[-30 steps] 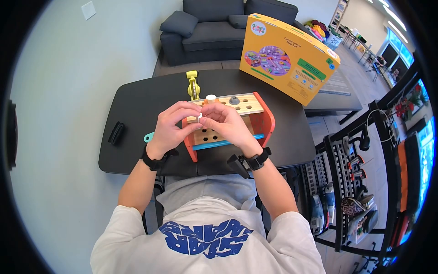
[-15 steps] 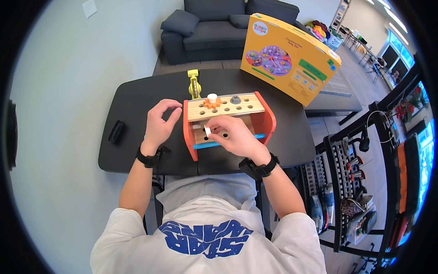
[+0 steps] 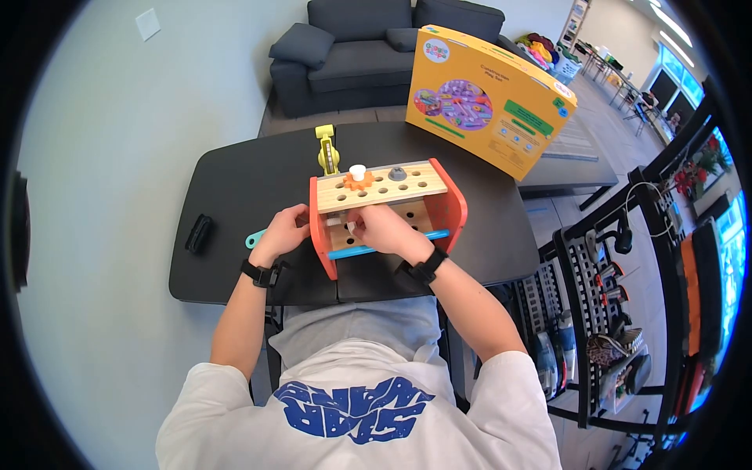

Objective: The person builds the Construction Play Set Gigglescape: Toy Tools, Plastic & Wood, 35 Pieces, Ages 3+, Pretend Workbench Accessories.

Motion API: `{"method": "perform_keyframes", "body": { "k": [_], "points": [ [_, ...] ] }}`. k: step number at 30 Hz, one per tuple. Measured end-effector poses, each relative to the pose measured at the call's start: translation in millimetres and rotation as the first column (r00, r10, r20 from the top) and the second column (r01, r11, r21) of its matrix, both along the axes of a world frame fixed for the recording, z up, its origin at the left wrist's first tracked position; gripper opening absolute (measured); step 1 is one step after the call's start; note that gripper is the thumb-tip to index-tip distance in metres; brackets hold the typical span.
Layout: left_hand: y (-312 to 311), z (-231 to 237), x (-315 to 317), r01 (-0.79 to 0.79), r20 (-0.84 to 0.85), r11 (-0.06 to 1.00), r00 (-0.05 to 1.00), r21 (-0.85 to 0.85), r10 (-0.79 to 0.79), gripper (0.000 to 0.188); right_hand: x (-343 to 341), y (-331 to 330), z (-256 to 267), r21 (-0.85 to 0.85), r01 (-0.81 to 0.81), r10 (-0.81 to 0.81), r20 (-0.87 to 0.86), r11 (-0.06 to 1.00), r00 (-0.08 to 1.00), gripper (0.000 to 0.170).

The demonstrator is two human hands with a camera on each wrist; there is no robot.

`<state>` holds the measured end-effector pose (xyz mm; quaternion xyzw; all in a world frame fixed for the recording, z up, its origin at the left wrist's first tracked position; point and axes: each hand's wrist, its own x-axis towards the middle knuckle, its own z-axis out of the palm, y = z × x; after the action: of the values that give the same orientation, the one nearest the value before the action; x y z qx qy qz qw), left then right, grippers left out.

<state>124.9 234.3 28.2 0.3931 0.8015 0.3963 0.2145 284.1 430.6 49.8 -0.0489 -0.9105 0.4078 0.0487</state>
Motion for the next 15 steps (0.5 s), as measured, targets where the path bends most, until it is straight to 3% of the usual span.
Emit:
{"method": "perform_keyframes", "body": {
  "k": [4, 9, 15],
  "points": [
    [3, -24, -7, 0.012, 0.001, 0.996, 1.0, 0.084, -0.012, 0.022, -18, 5, -22, 0.033, -0.024, 0.024, 0.008, 0.999, 1.0, 0.017],
    [7, -28, -7, -0.026, 0.182, 0.994, 0.983, 0.11, 0.005, 0.019, -37, 11, -45, 0.048, -0.038, 0.035, 0.053, 0.998, 0.998, 0.021],
    [9, -33, -7, -0.047, 0.226, 0.998, 0.973, 0.052, 0.034, 0.027, -38, -1, -30, 0.129, 0.017, -0.019, 0.014, 0.991, 1.0, 0.016]
  ]
}}
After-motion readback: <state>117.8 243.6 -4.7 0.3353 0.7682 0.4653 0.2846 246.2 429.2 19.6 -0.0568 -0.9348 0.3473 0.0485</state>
